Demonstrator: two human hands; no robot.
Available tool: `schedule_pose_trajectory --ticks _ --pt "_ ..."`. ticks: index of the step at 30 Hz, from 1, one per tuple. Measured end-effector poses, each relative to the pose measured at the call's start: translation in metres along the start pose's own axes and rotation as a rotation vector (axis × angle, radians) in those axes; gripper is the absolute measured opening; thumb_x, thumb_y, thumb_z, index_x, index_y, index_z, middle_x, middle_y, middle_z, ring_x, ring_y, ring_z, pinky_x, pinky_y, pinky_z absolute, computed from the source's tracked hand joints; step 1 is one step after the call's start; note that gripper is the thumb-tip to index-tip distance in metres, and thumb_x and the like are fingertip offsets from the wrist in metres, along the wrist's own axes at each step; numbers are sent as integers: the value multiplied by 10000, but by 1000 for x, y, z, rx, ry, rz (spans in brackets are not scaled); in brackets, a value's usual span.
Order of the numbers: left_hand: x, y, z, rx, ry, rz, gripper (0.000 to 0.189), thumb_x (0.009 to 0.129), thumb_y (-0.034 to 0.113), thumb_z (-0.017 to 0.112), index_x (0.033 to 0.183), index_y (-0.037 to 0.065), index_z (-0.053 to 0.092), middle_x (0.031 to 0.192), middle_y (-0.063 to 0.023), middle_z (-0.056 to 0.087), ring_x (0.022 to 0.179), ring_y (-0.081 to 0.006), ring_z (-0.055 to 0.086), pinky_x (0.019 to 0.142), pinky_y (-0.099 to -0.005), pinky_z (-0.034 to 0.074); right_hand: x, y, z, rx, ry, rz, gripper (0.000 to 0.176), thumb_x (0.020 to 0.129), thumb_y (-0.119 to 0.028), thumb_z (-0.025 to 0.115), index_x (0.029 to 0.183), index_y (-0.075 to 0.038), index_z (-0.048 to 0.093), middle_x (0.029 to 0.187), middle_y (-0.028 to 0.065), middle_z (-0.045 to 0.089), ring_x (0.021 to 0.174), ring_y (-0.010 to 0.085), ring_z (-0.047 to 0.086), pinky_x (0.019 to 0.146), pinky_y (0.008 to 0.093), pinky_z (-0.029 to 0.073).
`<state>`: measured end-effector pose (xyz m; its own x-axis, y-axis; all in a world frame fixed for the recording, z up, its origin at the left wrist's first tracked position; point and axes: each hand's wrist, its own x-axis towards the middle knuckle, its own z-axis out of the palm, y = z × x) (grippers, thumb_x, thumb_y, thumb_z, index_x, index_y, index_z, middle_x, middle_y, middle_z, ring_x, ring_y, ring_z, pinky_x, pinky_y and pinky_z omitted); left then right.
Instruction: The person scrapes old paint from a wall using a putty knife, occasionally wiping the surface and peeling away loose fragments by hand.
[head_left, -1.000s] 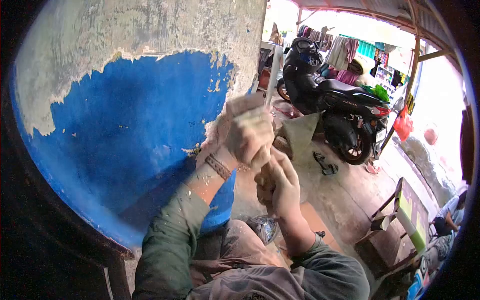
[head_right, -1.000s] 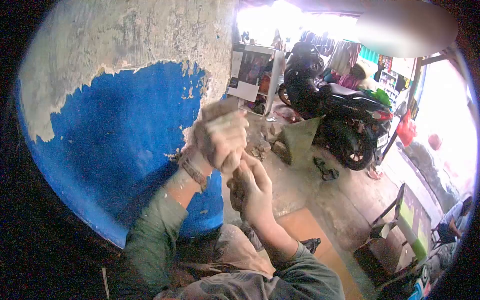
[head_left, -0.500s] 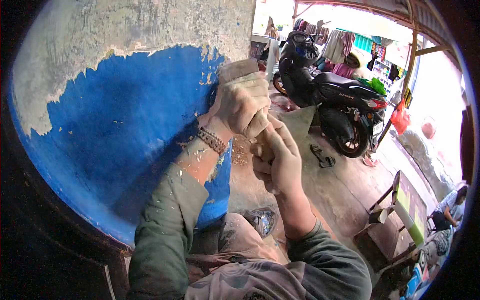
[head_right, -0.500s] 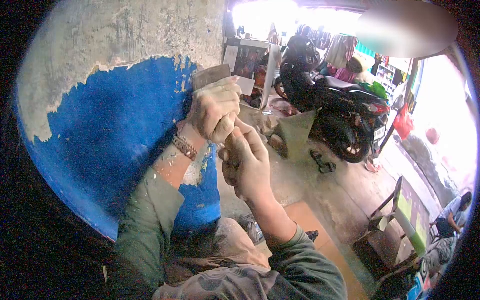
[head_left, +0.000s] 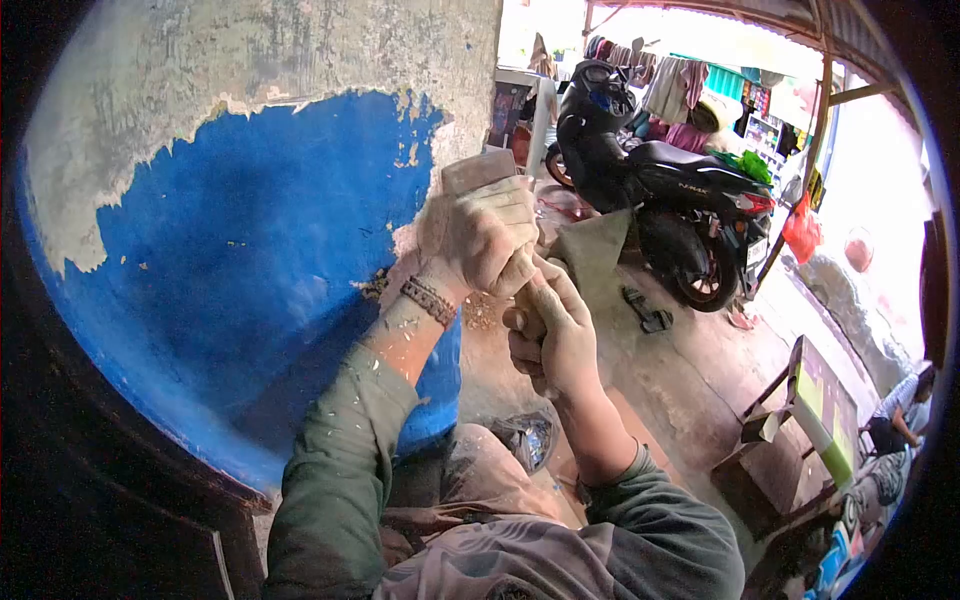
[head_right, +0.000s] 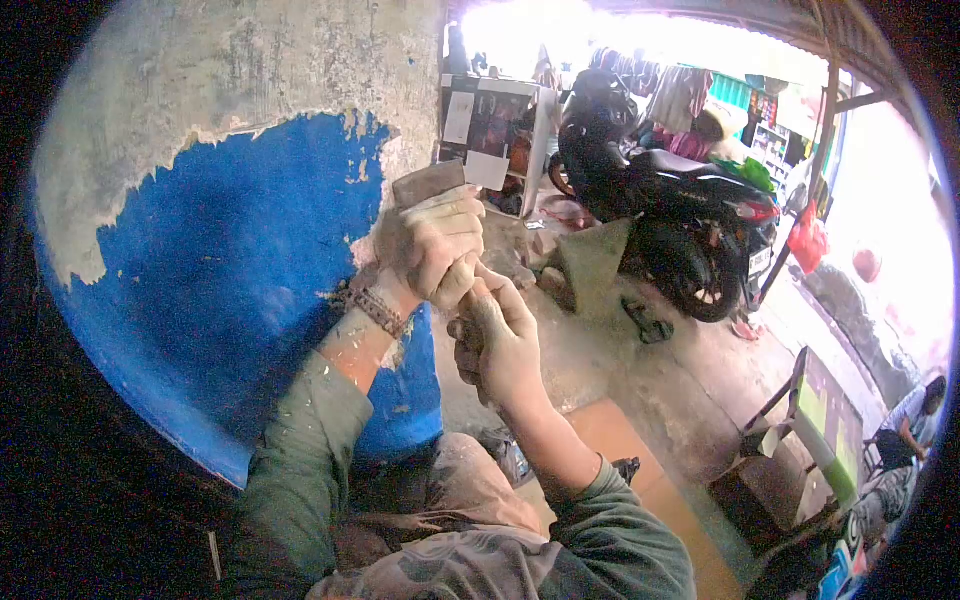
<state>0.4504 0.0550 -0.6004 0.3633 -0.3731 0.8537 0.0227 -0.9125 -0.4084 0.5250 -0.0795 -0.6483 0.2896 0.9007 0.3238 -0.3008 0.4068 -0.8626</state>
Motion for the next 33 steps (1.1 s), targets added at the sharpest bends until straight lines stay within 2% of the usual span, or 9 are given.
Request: schedule_pose_trajectory --ticks 4,5,10,13,19,21,23,25,33 --pt "29 -29 -9 50 33 69 314 728 289 443 523 59 505 611 -126 542 659 -313 586 852 -459 495 21 -20 8 65 -43 -9 276 968 -236 455 1215 -128 512 661 2 477 403 34 354 322 168 231" --pt "35 -28 -14 29 -16 -26 328 738 296 436 521 58 495 623 -131 546 664 -327 583 853 -475 489 22 -28 15 97 -46 -28 275 968 -232 453 1216 -128 512 654 3 480 403 33 357 322 169 230" --pt "6 -2 -4 36 47 9 300 734 277 439 535 64 511 647 -133 574 752 -322 614 884 -416 480 -2 -5 3 21 -13 26 277 965 -224 461 1203 -96 521 654 14 491 384 35 335 323 177 210" --pt "18 -19 -12 48 28 62 288 722 273 452 536 62 515 638 -129 567 741 -323 612 879 -433 482 9 -15 12 7 -55 -81 295 964 -231 462 1218 -89 510 660 25 501 377 38 335 322 180 210" --pt "20 -15 -11 -52 32 43 282 702 251 447 509 53 502 609 -128 550 664 -325 593 896 -471 480 6 -15 13 0 -32 -40 303 967 -234 447 1231 -97 502 666 28 493 385 53 361 323 185 233" --pt "12 -11 -15 25 -63 -6 290 713 254 433 515 55 506 620 -134 556 664 -326 593 871 -451 491 2 -7 9 44 -28 9 310 967 -245 448 1235 -100 500 681 24 502 399 55 375 326 183 242" --pt "23 -24 -14 25 42 97 307 730 266 432 522 56 514 625 -135 561 659 -321 591 805 -421 508 14 -18 14 31 -51 -20 308 966 -247 449 1234 -103 504 692 20 509 411 50 382 328 184 243" --pt "39 -38 -24 31 -10 25 339 737 316 446 524 61 513 626 -123 560 644 -325 575 672 -425 493 20 -37 25 38 -88 -37 308 964 -245 458 1229 -94 508 698 19 512 423 46 388 326 185 242" --pt "24 -17 -10 78 70 87 332 764 290 417 522 84 515 631 -117 567 657 -328 579 744 -452 487 13 -17 7 -30 -11 -57 299 954 -221 477 1215 -83 523 657 15 505 374 39 336 328 179 234"
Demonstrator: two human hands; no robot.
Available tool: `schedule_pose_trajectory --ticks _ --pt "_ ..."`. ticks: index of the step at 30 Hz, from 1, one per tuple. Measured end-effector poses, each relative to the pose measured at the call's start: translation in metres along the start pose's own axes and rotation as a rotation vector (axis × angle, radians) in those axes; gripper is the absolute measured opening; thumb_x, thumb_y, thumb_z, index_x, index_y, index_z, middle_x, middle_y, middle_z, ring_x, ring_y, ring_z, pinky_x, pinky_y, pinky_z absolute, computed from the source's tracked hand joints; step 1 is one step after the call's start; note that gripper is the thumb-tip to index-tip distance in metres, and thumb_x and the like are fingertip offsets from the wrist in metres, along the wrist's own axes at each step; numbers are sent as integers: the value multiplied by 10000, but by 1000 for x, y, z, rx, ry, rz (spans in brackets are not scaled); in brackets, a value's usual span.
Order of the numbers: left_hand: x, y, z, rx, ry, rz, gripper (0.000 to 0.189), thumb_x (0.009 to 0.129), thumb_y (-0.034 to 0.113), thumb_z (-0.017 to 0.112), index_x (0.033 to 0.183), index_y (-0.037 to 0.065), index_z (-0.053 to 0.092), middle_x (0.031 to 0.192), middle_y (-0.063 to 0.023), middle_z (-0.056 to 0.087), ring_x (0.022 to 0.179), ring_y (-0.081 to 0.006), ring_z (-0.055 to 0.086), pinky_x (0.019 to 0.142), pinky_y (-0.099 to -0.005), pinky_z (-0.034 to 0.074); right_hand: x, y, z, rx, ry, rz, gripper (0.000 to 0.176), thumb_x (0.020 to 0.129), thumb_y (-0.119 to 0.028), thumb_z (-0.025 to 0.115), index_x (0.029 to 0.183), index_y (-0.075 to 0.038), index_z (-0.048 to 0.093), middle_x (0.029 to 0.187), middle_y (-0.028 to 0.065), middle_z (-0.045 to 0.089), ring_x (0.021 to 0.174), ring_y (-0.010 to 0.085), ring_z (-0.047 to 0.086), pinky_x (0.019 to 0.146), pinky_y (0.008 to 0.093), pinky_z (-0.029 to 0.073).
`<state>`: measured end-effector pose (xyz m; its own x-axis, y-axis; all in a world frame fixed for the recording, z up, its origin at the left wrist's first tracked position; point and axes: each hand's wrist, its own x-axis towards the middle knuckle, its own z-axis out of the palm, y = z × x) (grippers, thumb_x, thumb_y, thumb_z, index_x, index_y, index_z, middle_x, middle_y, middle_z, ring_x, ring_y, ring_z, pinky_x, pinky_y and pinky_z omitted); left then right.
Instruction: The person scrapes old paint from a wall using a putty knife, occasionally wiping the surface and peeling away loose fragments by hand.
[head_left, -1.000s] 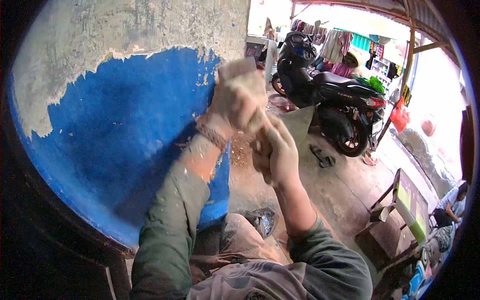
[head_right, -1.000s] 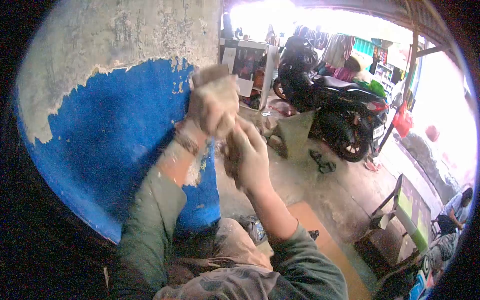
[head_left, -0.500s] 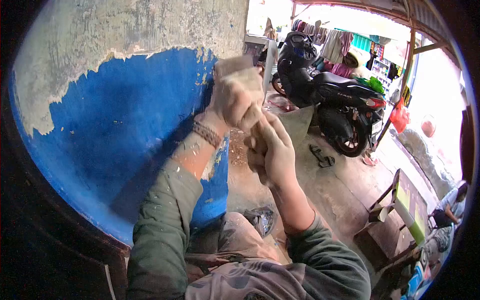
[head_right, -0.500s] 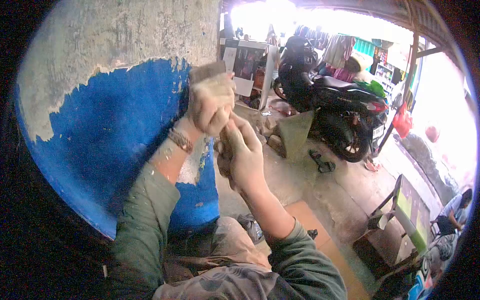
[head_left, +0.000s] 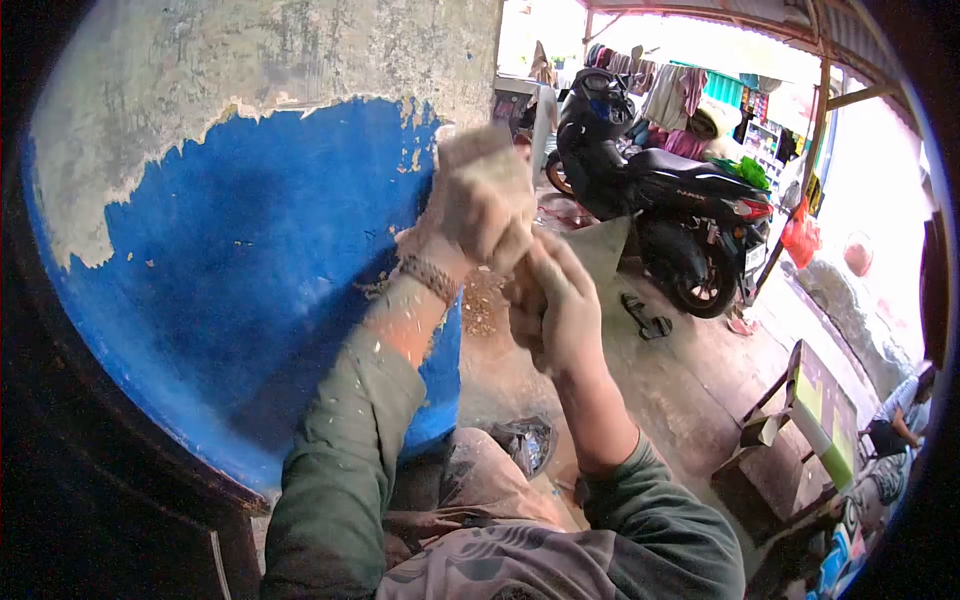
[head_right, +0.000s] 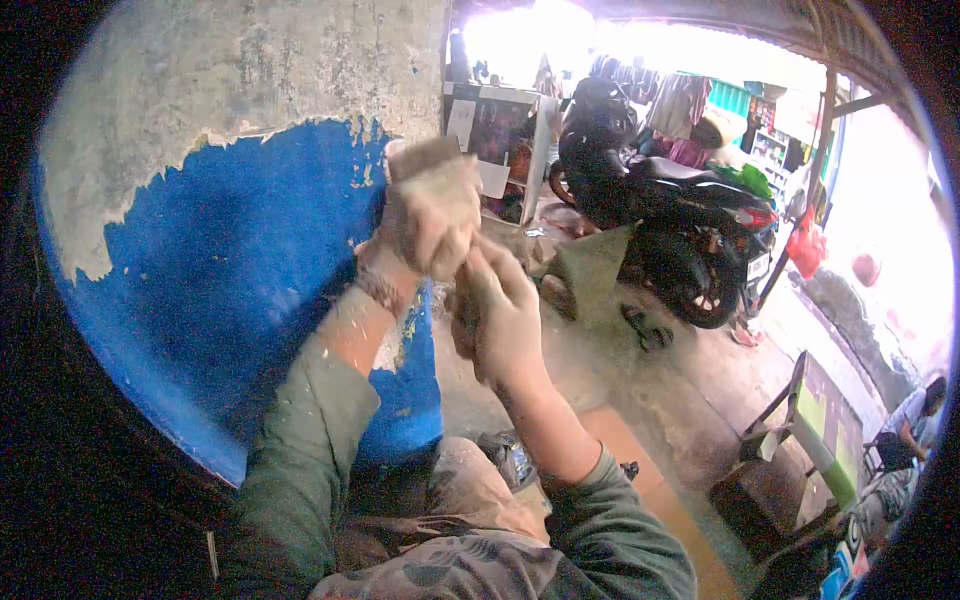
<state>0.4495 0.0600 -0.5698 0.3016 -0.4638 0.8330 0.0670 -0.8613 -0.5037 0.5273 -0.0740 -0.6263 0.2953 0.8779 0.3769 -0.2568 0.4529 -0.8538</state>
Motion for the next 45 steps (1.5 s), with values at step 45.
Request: schedule_pose_trajectory --ticks 45 --pt "-8 11 -11 -278 80 -113 288 734 253 496 540 41 510 597 -136 531 601 -325 549 599 -393 465 -30 -9 19 92 -67 47 305 957 -194 472 1230 -63 509 684 13 505 433 47 384 340 186 241"
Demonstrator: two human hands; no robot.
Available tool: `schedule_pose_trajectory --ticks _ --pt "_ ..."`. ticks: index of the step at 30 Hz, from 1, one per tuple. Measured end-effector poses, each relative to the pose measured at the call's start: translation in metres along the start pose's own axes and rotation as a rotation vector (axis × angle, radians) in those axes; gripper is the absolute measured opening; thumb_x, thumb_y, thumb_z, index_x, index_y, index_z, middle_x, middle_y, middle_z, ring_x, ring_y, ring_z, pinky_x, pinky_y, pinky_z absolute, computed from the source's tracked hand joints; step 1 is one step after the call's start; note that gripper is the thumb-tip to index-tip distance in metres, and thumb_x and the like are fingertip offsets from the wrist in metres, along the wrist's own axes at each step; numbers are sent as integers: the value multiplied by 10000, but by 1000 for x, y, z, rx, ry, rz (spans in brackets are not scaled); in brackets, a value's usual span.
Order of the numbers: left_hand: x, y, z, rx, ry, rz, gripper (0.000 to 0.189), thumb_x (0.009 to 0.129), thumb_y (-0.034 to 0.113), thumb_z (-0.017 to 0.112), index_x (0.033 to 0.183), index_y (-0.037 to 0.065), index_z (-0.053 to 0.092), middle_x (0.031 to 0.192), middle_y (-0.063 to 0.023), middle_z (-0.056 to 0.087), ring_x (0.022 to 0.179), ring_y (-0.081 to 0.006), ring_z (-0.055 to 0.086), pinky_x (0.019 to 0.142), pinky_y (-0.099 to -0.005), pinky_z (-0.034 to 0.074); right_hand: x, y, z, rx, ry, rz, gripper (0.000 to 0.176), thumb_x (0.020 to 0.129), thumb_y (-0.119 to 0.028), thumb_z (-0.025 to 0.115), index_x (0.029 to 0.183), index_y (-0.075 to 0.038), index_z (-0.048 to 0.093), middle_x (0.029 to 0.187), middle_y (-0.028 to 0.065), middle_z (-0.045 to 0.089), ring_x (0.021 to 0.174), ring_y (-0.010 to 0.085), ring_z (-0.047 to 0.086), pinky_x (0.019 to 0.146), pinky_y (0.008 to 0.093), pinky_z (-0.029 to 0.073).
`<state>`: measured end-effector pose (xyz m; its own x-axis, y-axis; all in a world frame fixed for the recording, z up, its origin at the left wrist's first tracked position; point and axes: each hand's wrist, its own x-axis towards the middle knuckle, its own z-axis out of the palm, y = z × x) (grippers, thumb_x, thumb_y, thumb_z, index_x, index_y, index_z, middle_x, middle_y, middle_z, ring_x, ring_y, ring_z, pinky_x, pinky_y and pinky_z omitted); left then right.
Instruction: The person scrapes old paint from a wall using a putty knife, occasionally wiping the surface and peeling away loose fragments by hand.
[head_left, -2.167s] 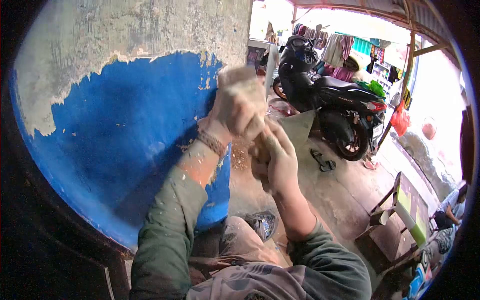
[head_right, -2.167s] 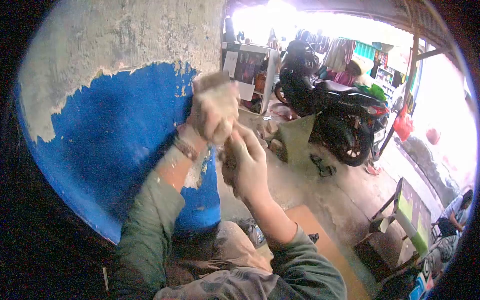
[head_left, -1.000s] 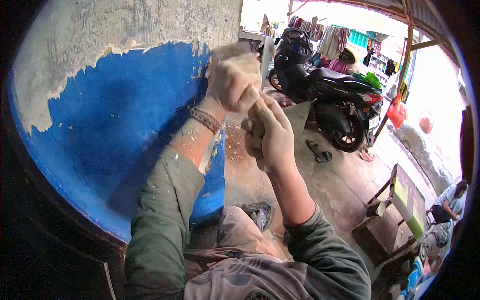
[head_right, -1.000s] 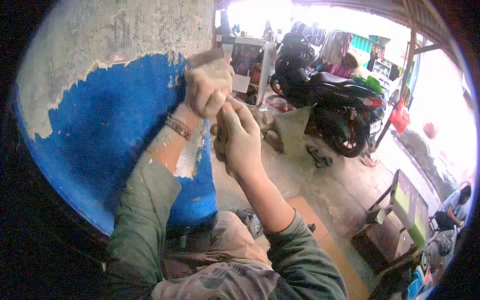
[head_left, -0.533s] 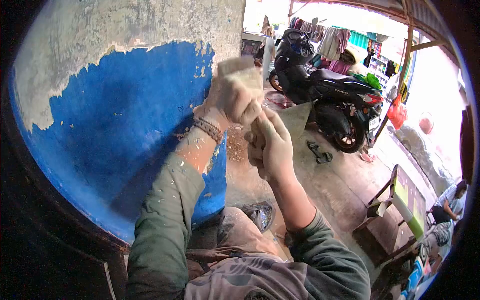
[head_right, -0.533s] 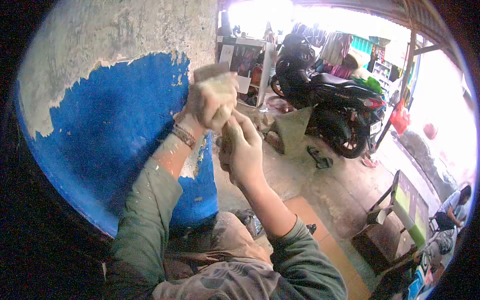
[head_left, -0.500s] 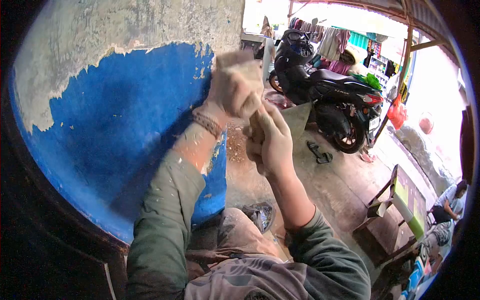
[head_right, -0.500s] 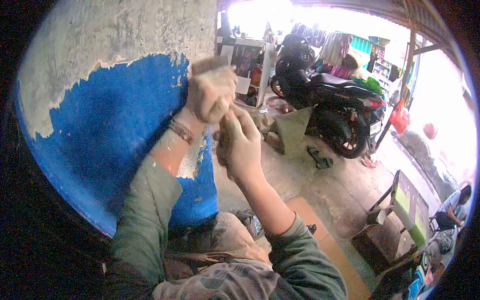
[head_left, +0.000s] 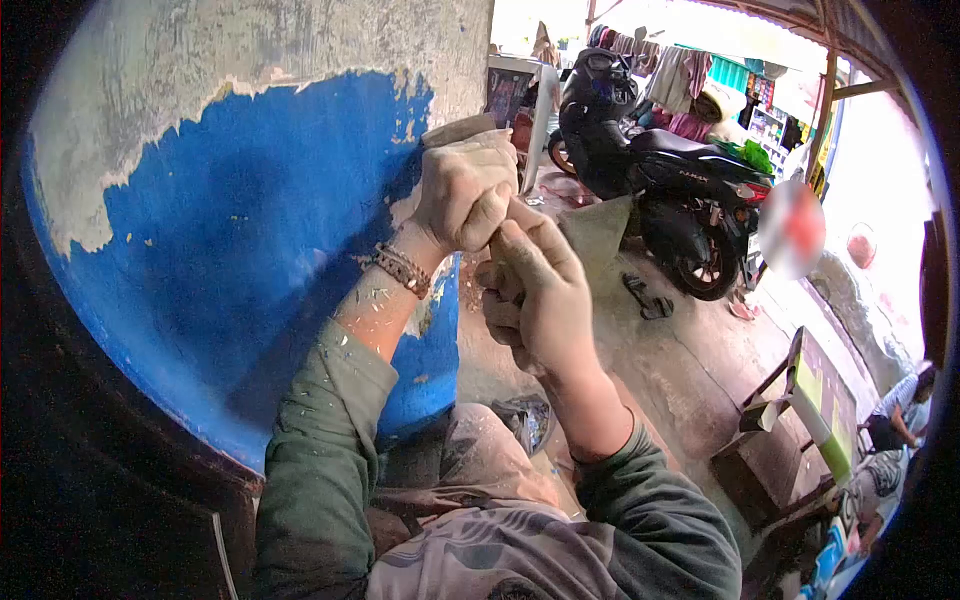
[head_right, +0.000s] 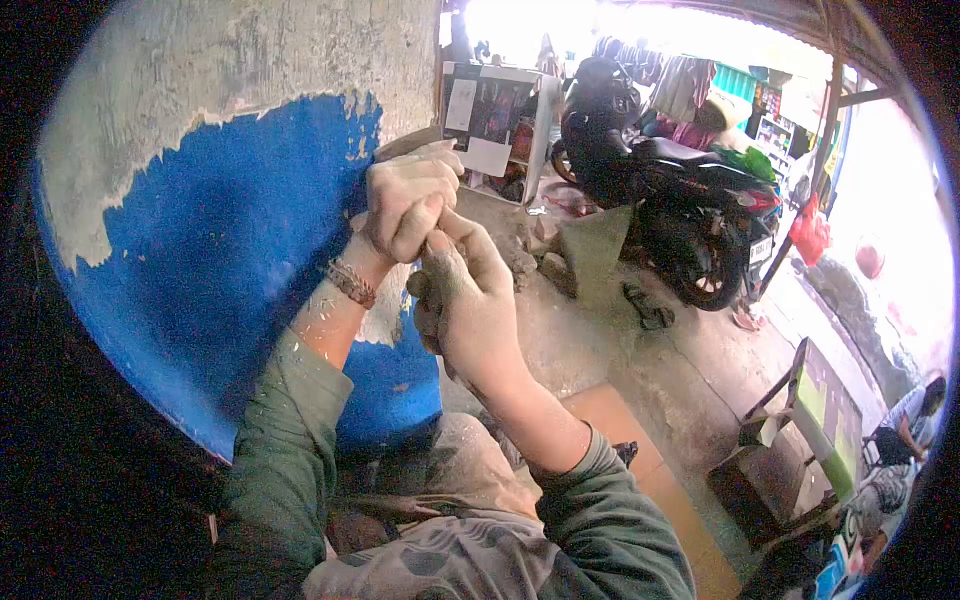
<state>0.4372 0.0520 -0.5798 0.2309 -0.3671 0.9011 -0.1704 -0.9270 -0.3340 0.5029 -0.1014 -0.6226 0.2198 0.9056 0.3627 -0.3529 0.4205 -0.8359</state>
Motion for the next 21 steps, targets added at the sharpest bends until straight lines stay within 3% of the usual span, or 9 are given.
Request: schedule_pose_trajectory --ticks 1,4,5,9,10,14,17,18,21 --pt "-9 -1 -1 23 -45 40 272 719 244 506 535 45 501 592 -134 525 597 -321 541 594 -391 462 3 13 -4 -6 7 -40 300 956 -191 473 1219 -55 518 680 12 504 441 47 396 341 185 248" --pt "-42 37 -6 332 -333 -122 242 730 218 457 589 36 530 696 -146 580 802 -330 617 862 -424 491 -7 56 -30 -56 33 44 327 953 -192 483 1248 -50 490 657 4 498 448 48 393 372 177 283" --pt "-68 37 4 264 -263 -119 225 721 205 474 587 32 527 725 -139 591 855 -331 617 921 -445 468 -14 72 -37 -69 62 69 331 952 -192 486 1250 -48 483 651 0 493 445 49 391 380 174 290" --pt "-121 68 17 195 -166 -252 242 763 190 475 614 13 547 789 -153 605 944 -362 616 950 -506 442 -36 109 -61 15 -33 169 349 952 -187 486 1269 -42 458 671 5 495 464 53 410 389 174 304" --pt "-128 76 16 178 -181 -314 228 758 188 508 712 -5 619 943 -185 635 1053 -371 578 1010 -501 388 -40 115 -64 35 -50 207 361 953 -185 482 1282 -43 442 691 11 500 477 55 416 392 173 308" --pt "-116 84 -5 368 -330 -306 242 805 188 513 847 -29 610 1171 -238 561 1210 -408 458 1071 -535 278 -45 115 -66 57 -119 278 394 955 -212 483 1310 -61 409 709 22 519 477 61 422 400 179 311" --pt "-102 82 -15 344 -391 -218 252 786 197 542 852 -37 608 1168 -246 557 1209 -422 454 1058 -539 301 -35 109 -61 113 -187 288 401 962 -240 468 1329 -101 386 703 33 527 450 73 431 389 182 304" --pt "-95 80 -13 366 -385 -176 240 760 199 559 796 -32 610 1064 -233 593 1153 -414 496 1043 -517 336 -32 105 -58 203 -187 303 403 962 -239 463 1334 -108 380 723 40 529 452 77 436 381 182 304" --pt "-84 59 -12 347 -448 -111 222 773 185 517 741 -22 591 994 -203 601 1111 -418 526 1000 -518 388 -17 93 -61 342 -244 311 427 955 -231 461 1355 -124 357 777 57 532 454 85 442 353 184 299"
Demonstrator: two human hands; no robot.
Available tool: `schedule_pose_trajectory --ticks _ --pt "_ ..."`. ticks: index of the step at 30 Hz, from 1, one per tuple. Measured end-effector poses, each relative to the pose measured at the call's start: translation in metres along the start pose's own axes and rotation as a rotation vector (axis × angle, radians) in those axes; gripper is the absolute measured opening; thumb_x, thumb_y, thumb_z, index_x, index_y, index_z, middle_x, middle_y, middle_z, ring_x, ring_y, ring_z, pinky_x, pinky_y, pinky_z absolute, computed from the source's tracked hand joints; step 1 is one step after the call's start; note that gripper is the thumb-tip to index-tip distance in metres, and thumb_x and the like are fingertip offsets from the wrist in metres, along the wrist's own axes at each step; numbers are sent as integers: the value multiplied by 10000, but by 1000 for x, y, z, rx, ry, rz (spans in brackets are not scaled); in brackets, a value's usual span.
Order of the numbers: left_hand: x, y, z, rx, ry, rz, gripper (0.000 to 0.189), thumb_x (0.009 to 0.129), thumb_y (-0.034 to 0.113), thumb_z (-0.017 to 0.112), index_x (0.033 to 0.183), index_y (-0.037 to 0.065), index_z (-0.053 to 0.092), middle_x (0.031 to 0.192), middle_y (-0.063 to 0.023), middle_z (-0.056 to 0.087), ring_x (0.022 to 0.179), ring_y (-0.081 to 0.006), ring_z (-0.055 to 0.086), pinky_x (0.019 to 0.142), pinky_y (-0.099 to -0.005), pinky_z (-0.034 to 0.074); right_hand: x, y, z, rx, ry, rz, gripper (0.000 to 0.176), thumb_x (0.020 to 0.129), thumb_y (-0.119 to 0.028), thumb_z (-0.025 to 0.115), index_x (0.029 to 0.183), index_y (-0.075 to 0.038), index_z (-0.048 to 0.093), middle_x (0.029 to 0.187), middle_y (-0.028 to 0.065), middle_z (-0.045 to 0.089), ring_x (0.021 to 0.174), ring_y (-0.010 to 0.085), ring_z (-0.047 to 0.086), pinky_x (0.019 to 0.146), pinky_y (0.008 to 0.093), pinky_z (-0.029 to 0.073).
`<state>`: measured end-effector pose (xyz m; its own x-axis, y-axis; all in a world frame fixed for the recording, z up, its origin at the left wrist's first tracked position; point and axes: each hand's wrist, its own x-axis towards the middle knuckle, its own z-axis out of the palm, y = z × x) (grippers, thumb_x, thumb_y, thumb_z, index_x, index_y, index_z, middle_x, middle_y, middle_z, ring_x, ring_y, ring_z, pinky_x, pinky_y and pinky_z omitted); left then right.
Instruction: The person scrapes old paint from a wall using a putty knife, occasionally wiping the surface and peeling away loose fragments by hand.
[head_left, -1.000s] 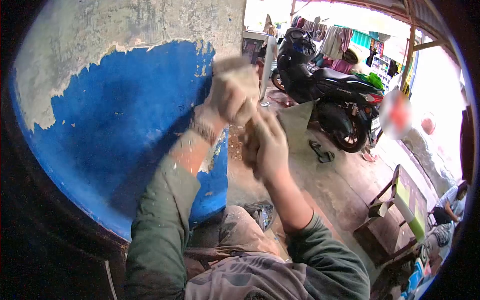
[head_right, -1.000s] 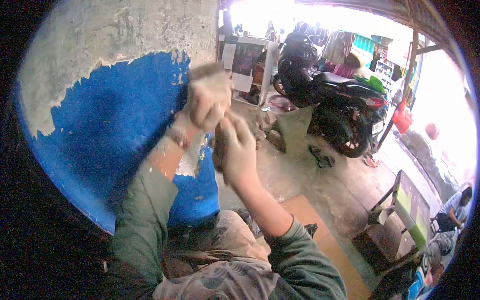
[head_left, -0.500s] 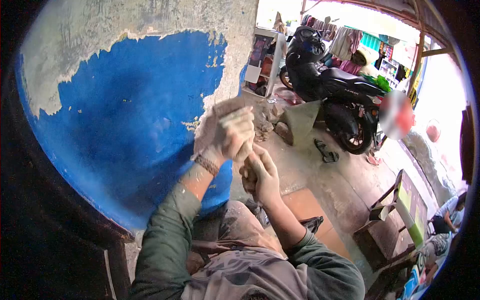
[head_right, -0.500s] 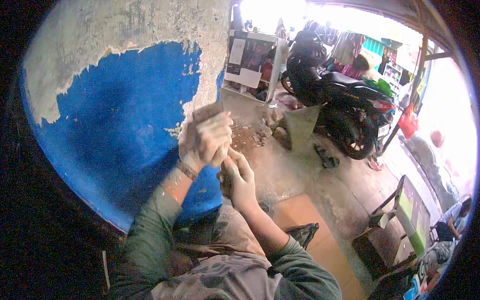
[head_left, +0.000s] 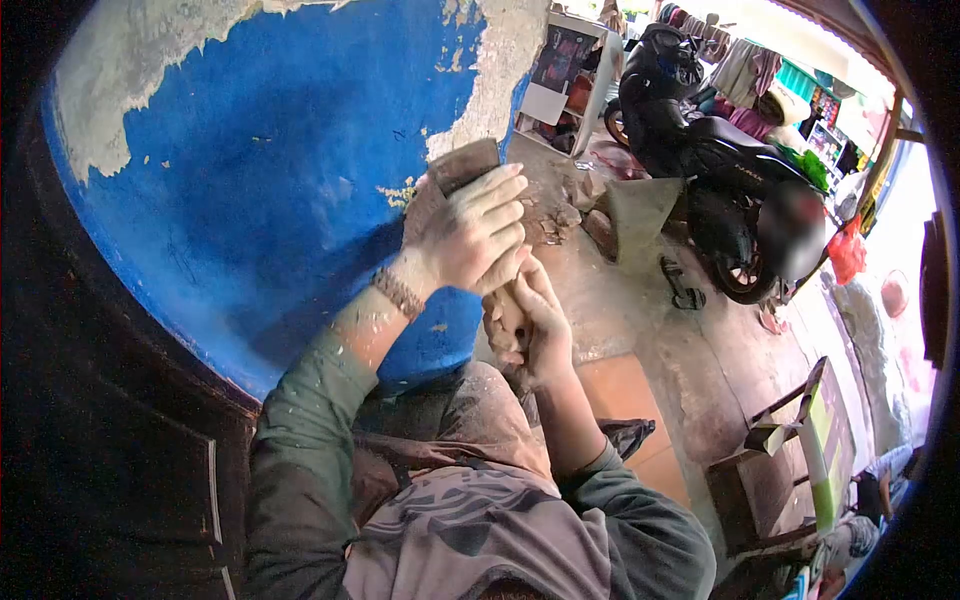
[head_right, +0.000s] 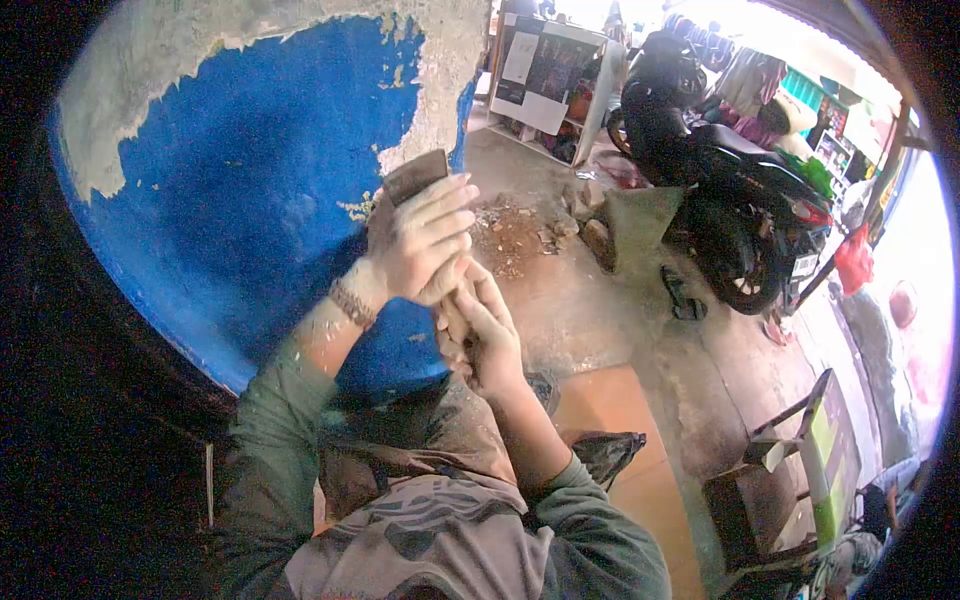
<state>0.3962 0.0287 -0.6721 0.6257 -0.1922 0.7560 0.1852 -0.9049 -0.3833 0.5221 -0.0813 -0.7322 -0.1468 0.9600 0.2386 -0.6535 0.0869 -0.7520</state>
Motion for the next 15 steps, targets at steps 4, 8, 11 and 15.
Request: schedule_pose_trajectory --ticks 4,8,11,15 --pt "9 -3 17 -55 76 -1 241 764 181 509 629 -16 534 814 -173 587 989 -391 576 949 -498 444 1 -14 -7 -9 10 1 419 946 -208 458 1342 -93 382 734 39 534 453 74 438 350 173 291" --pt "6 -9 32 -13 250 -12 243 768 188 468 616 7 525 833 -195 605 969 -385 602 938 -492 458 4 -14 0 -214 174 -105 368 946 -217 475 1259 -23 486 686 23 546 440 58 422 358 178 288" --pt "25 -16 21 21 277 -32 242 779 183 455 631 10 539 826 -172 612 965 -360 616 944 -485 463 11 -32 8 -294 155 -182 346 951 -217 494 1240 -31 532 675 -8 525 468 39 423 410 163 301" --pt "15 -4 36 -15 294 -43 246 774 181 452 607 19 533 801 -146 604 950 -336 622 950 -481 464 3 -20 0 -438 265 -185 362 953 -188 460 1255 11 482 645 0 475 424 40 374 335 170 254"
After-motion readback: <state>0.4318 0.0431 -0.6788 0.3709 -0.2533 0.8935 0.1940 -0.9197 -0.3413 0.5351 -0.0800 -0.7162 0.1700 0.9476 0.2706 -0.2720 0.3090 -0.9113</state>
